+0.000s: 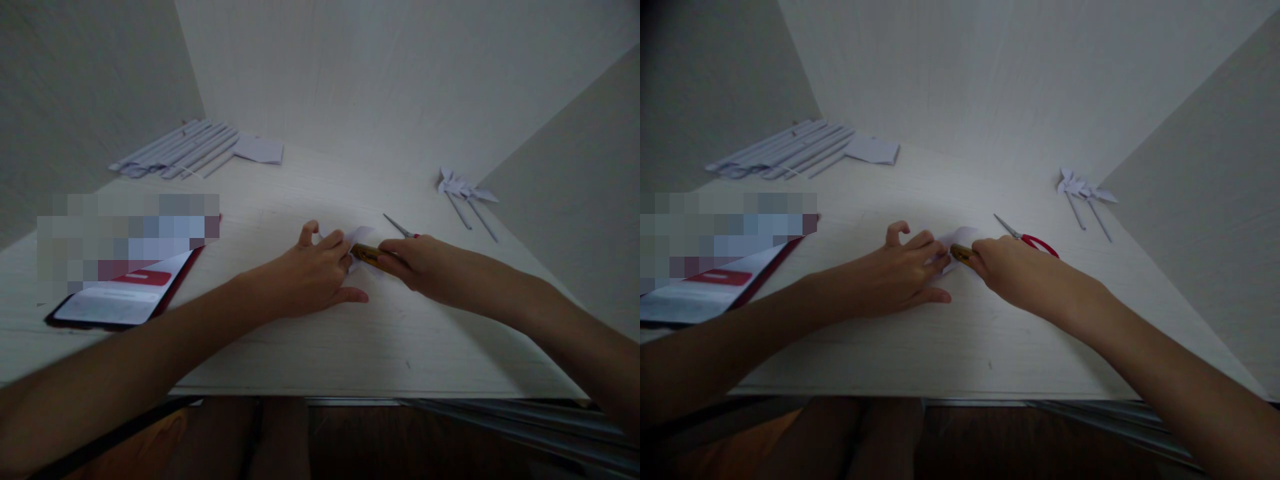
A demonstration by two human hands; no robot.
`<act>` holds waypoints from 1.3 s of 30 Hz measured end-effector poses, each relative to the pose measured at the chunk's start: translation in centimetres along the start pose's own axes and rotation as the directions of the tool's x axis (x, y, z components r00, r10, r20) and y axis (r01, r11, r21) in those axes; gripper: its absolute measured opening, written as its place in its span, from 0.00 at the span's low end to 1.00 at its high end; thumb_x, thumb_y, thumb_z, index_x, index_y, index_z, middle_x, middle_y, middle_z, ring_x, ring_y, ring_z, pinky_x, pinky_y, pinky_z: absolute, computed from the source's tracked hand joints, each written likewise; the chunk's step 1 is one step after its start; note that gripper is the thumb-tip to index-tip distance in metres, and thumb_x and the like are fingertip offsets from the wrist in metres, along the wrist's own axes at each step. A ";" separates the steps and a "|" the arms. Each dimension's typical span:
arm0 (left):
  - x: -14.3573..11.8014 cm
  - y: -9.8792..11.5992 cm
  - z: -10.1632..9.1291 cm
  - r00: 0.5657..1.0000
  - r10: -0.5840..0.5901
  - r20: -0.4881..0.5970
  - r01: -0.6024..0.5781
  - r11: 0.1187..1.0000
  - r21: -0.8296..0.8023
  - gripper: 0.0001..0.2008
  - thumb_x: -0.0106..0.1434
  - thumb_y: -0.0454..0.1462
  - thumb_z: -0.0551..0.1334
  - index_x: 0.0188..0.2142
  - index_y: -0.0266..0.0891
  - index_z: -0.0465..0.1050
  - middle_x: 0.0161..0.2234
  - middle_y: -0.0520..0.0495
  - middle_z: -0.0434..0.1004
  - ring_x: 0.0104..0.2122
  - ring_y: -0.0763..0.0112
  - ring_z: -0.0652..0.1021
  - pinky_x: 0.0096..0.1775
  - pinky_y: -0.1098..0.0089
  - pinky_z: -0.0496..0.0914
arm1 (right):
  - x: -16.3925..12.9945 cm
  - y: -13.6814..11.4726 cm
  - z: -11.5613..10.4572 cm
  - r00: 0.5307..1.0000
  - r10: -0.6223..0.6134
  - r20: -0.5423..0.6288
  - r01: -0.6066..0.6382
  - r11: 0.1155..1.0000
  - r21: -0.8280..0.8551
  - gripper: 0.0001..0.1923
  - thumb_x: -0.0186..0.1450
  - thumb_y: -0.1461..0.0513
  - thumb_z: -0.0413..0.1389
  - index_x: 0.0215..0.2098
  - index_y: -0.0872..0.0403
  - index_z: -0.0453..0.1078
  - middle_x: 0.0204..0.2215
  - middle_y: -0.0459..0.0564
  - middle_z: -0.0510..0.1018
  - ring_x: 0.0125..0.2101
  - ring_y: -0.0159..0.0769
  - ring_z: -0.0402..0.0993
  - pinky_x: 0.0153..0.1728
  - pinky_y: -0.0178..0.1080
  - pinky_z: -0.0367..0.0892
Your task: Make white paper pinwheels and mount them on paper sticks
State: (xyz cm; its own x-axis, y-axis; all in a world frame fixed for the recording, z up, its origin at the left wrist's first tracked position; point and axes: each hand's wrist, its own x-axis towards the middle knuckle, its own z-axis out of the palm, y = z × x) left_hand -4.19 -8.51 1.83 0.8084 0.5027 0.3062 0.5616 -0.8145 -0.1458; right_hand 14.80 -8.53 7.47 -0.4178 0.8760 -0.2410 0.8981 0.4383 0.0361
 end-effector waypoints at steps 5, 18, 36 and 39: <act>0.0 0.0 -0.1 1.000 -0.001 -0.002 0.001 1.000 0.001 0.26 0.62 0.51 0.45 0.43 0.33 0.69 0.43 0.37 0.67 0.44 0.59 0.65 0.48 0.54 0.49 | -0.2 -0.5 -0.3 1.000 -0.027 -0.012 0.026 0.998 -0.061 0.19 0.65 0.55 0.40 0.31 0.56 0.68 0.18 0.47 0.70 0.15 0.25 0.61 0.18 0.32 0.47; 0.0 0.1 -0.2 0.999 -0.006 -0.033 0.007 1.000 0.009 0.24 0.61 0.51 0.48 0.40 0.34 0.71 0.42 0.38 0.69 0.43 0.59 0.66 0.48 0.53 0.50 | -1.2 -1.3 1.0 0.988 -0.094 -0.127 0.075 0.987 -0.144 0.12 0.65 0.63 0.42 0.35 0.56 0.66 0.23 0.50 0.73 0.17 0.27 0.64 0.19 0.32 0.50; 0.0 0.2 -0.4 1.000 -0.017 -0.005 0.017 1.000 -0.009 0.25 0.61 0.51 0.47 0.39 0.35 0.71 0.41 0.39 0.70 0.43 0.59 0.66 0.48 0.54 0.50 | -2.5 -3.3 1.5 0.988 0.007 -0.156 -0.047 0.967 -0.251 0.15 0.62 0.70 0.41 0.45 0.58 0.62 0.24 0.51 0.74 0.18 0.30 0.68 0.16 0.32 0.48; 0.0 0.1 -0.3 1.000 -0.010 -0.016 0.010 1.000 -0.006 0.25 0.62 0.51 0.46 0.39 0.35 0.71 0.42 0.39 0.70 0.44 0.59 0.66 0.48 0.54 0.50 | -2.2 -2.6 1.9 0.987 0.000 -0.159 -0.033 0.978 -0.207 0.14 0.63 0.68 0.41 0.44 0.57 0.62 0.25 0.51 0.74 0.18 0.30 0.67 0.17 0.32 0.49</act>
State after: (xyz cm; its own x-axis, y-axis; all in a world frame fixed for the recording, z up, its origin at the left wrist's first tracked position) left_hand -4.21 -8.69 2.05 0.7998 0.5063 0.3224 0.5686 -0.8111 -0.1368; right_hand 13.62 -11.99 6.10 -0.4341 0.8970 -0.0841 0.8638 0.4409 0.2438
